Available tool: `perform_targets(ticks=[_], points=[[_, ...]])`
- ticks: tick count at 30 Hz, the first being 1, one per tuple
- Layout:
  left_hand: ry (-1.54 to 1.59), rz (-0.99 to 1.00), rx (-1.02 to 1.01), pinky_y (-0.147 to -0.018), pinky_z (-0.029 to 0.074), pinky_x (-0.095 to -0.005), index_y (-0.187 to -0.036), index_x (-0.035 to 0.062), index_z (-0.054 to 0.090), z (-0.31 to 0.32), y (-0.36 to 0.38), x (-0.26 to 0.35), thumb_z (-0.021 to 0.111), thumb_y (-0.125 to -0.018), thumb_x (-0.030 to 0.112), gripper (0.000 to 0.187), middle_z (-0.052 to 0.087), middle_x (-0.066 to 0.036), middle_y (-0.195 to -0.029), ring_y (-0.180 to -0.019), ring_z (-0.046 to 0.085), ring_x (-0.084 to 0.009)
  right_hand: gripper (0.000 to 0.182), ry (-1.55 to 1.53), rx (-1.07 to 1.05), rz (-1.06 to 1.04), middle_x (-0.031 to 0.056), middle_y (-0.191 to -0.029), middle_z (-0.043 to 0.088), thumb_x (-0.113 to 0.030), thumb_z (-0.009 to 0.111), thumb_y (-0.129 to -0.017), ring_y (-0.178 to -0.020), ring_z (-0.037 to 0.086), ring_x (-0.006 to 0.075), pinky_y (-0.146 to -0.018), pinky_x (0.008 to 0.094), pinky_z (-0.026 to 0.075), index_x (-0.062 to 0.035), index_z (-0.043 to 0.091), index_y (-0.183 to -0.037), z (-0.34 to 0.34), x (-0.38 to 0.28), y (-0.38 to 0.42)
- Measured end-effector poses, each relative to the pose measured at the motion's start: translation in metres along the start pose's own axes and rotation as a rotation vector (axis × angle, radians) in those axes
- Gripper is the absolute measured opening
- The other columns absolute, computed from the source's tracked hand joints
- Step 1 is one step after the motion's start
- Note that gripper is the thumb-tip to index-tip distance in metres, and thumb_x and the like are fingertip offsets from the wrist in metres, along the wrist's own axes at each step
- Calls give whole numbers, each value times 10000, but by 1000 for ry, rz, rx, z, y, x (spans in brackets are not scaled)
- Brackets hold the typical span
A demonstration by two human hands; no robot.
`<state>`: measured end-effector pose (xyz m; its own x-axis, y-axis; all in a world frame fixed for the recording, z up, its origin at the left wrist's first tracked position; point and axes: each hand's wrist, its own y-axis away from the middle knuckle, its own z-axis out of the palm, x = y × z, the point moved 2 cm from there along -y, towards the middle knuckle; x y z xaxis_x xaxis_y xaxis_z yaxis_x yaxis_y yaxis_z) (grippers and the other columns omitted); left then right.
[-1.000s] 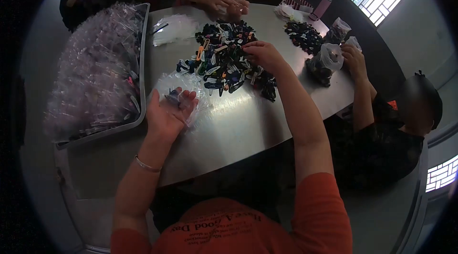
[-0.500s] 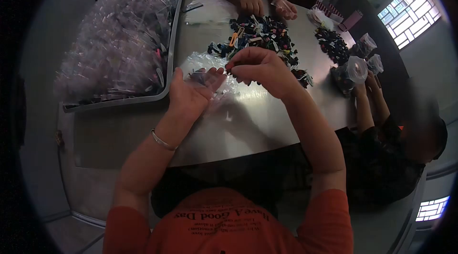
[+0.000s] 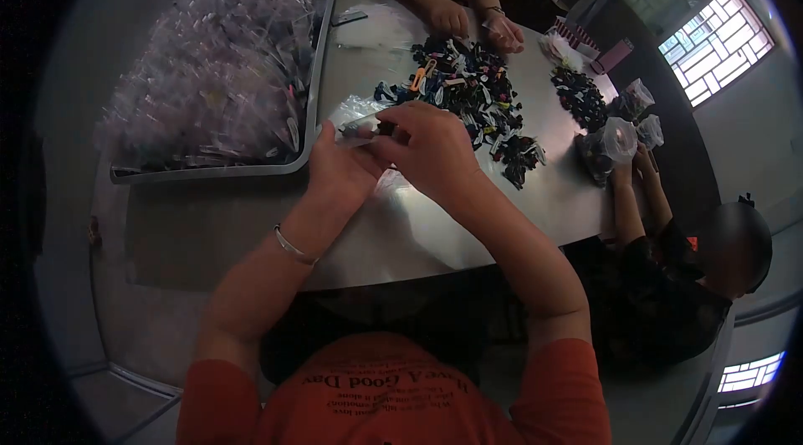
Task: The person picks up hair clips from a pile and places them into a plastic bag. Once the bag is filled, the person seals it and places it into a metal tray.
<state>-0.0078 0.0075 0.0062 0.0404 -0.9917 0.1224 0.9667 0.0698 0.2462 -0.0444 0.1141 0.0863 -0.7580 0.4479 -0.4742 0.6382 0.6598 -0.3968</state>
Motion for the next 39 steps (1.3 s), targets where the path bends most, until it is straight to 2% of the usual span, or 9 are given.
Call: perform_targets(ticks=[2, 12, 15, 17, 19, 26, 28, 31, 39], points=[[53, -9, 31, -956, 423, -484, -1170, -51, 397, 2, 2, 1, 146, -962, 541, 676, 512, -245, -1157, -1087, 525, -362, 221, -121, 19, 39, 109, -827, 658, -70, 720, -705, -656, 645, 179, -615, 288, 518, -8, 673, -912, -5, -7, -1], [25, 45, -9, -983, 427, -497, -1175, -55, 391, 8, 6, 3, 136, -975, 504, 646, 544, -250, -1099, -1061, 552, -359, 168, -127, 164, -63, 86, -819, 659, -26, 712, -718, -666, 640, 137, -605, 244, 511, -5, 675, -880, -20, 0, 4], [39, 32, -101, -998, 414, -502, -1172, -52, 402, 5, 3, 2, 141, -978, 492, 634, 548, -254, -1110, -1052, 558, -357, 214, -31, 161, 96, 57, -855, 644, -22, 701, -771, -726, 603, 77, -621, 208, 480, 17, 628, -968, -21, 11, 8], [34, 35, -136, -1002, 410, -503, -1168, -52, 410, 3, 0, 0, 146, -980, 484, 626, 549, -258, -1117, -1047, 560, -358, 338, -431, -31, 350, 42, -844, 632, -24, 695, -782, -759, 601, 75, -655, 200, 478, 22, 557, -1087, -12, 24, 10], [16, -19, -172, -997, 413, -497, -1147, -47, 445, 3, 1, -3, 150, -982, 476, 623, 553, -256, -1130, -1042, 565, -355, 412, -460, -24, 336, 29, -776, 606, -69, 717, -765, -687, 574, 65, -611, 208, 469, 35, 527, -1115, -12, 29, 7], [-100, 10, -126, -949, 452, -465, -1078, -7, 501, -1, -7, 1, 327, -975, 351, 411, 582, -189, -1084, -1019, 582, -312, 383, -371, -63, 207, 3, -816, 567, 60, 571, -782, -709, 548, 49, -637, 194, 464, 5, 512, -1156, -41, 19, -12], [-187, 61, -110, -894, 475, -451, -1005, 41, 548, -3, -9, 5, 409, -949, 288, 289, 631, -127, -981, -977, 608, -294, 331, -314, -86, 107, 27, -760, 603, 26, 587, -776, -663, 564, 58, -616, 207, 466, 13, 538, -1103, -46, 16, -19], [-207, -6, -69, -872, 485, -435, -1007, 39, 550, -3, -6, 2, 447, -941, 299, 287, 632, -114, -983, -973, 610, -296, 331, -181, -29, 41, 60, -785, 637, 5, 599, -779, -702, 613, 99, -647, 244, 490, 9, 543, -1105, -46, 12, -29], [-194, -50, -103, -876, 481, -438, -1060, 0, 528, -5, -3, -4, 361, -975, 348, 395, 622, -156, -999, -973, 605, -329, 285, 9, -26, -48, 66, -765, 665, -45, 637, -770, -703, 654, 169, -672, 282, 512, -44, 609, -1054, -40, -11, -39]])
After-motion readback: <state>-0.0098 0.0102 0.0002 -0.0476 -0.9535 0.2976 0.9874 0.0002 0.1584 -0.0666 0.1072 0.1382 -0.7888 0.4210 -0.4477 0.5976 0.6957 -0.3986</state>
